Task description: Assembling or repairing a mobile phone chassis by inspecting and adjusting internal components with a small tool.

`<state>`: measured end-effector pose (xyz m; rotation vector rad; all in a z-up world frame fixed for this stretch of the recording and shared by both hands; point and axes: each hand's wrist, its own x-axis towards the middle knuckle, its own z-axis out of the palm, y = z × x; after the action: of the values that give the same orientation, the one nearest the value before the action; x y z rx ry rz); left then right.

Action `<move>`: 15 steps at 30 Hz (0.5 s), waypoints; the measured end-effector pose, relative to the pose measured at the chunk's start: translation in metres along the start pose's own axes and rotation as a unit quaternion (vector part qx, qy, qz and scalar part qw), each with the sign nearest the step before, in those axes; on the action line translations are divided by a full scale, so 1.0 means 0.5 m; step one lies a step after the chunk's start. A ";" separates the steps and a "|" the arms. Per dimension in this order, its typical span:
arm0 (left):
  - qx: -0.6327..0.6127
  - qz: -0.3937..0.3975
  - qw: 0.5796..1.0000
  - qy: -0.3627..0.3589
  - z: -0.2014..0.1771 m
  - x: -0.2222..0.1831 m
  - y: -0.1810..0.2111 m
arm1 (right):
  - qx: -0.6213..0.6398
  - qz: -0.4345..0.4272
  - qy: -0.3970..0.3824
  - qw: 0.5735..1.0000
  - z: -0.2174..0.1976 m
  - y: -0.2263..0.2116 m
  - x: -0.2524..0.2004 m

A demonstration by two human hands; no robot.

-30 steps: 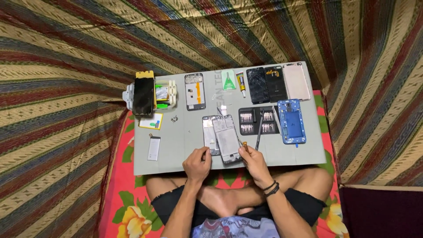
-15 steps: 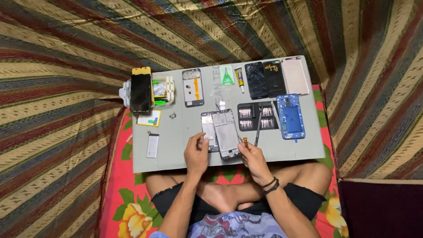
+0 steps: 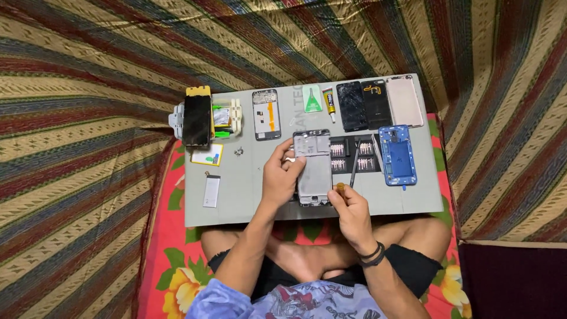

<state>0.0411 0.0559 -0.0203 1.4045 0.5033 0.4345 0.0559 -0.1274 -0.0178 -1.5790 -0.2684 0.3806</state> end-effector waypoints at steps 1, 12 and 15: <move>0.000 0.000 1.000 0.002 0.004 -0.004 0.004 | 0.000 0.000 -0.002 1.000 0.000 0.000 0.000; 0.022 -0.081 0.995 -0.051 0.057 -0.079 0.030 | 0.044 -0.018 0.026 0.998 -0.007 0.010 0.015; 0.034 -0.083 0.995 -0.033 0.046 -0.051 0.016 | 0.015 -0.019 0.013 1.000 -0.011 -0.009 0.018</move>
<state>0.0336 0.0235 -0.0085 1.4250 0.5796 0.2374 0.0664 -0.1286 -0.0141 -1.5458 -0.2718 0.3330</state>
